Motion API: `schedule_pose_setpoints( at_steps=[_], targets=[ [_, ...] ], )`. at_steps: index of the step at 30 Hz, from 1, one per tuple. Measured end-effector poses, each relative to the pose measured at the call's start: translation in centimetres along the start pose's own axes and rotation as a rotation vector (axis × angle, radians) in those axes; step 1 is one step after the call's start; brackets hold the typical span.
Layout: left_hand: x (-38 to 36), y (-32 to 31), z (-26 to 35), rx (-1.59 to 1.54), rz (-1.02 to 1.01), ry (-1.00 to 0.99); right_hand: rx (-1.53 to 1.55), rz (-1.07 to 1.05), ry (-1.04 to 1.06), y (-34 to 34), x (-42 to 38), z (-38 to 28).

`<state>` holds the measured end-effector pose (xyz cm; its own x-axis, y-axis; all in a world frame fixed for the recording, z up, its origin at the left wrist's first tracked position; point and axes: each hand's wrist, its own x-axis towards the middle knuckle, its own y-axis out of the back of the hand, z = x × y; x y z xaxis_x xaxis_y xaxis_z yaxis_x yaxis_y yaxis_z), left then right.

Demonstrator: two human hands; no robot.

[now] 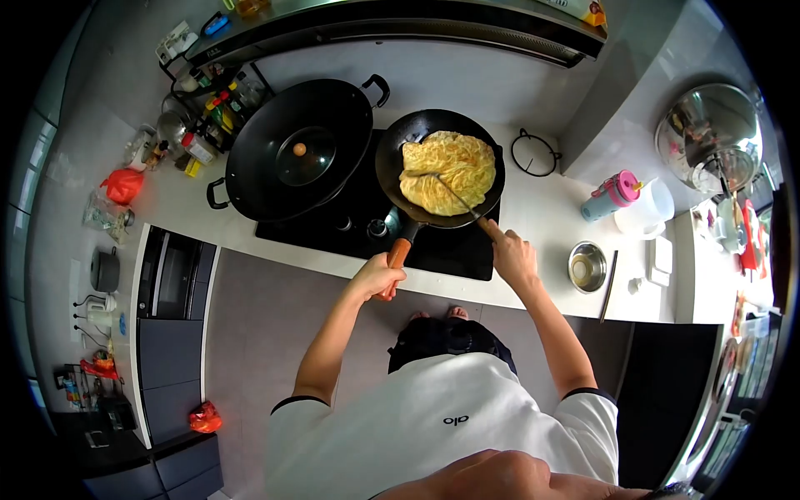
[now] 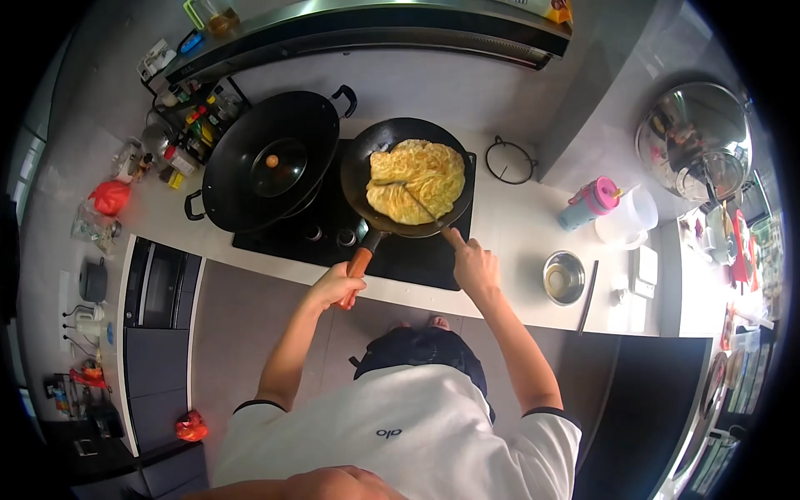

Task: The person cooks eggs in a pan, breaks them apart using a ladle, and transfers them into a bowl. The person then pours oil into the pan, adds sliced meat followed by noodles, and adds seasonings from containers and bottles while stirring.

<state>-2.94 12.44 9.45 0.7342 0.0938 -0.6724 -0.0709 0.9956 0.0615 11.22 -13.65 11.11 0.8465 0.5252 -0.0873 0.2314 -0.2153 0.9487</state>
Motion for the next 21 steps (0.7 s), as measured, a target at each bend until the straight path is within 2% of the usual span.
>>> schedule_pose_setpoints(
  at_steps=[3,6,7,11,14,19,21],
  targets=[
    [0.1,-0.3,0.3,-0.010,-0.008,-0.013,-0.007,0.010,0.082,-0.5,-0.3,-1.4],
    [-0.2,-0.4,0.5,0.011,0.011,-0.003,-0.001,-0.012,0.056,-0.4,0.2,0.2],
    [-0.2,-0.5,0.4,0.016,0.024,0.001,-0.029,-0.017,-0.039,0.4,0.3,0.1],
    [-0.1,-0.5,0.2,-0.001,-0.008,-0.013,-0.035,-0.009,0.080,-2.0,-0.2,-1.2],
    [-0.2,-0.7,0.1,-0.001,-0.003,-0.012,-0.039,0.001,0.101,0.0,-0.6,0.0],
    [-0.3,-0.7,0.6,-0.005,0.006,-0.014,-0.118,0.127,-0.109,3.1,-2.0,2.5],
    [-0.3,-0.6,0.4,-0.007,0.015,-0.007,-0.131,0.105,-0.161,2.8,-1.7,2.9]
  ],
)
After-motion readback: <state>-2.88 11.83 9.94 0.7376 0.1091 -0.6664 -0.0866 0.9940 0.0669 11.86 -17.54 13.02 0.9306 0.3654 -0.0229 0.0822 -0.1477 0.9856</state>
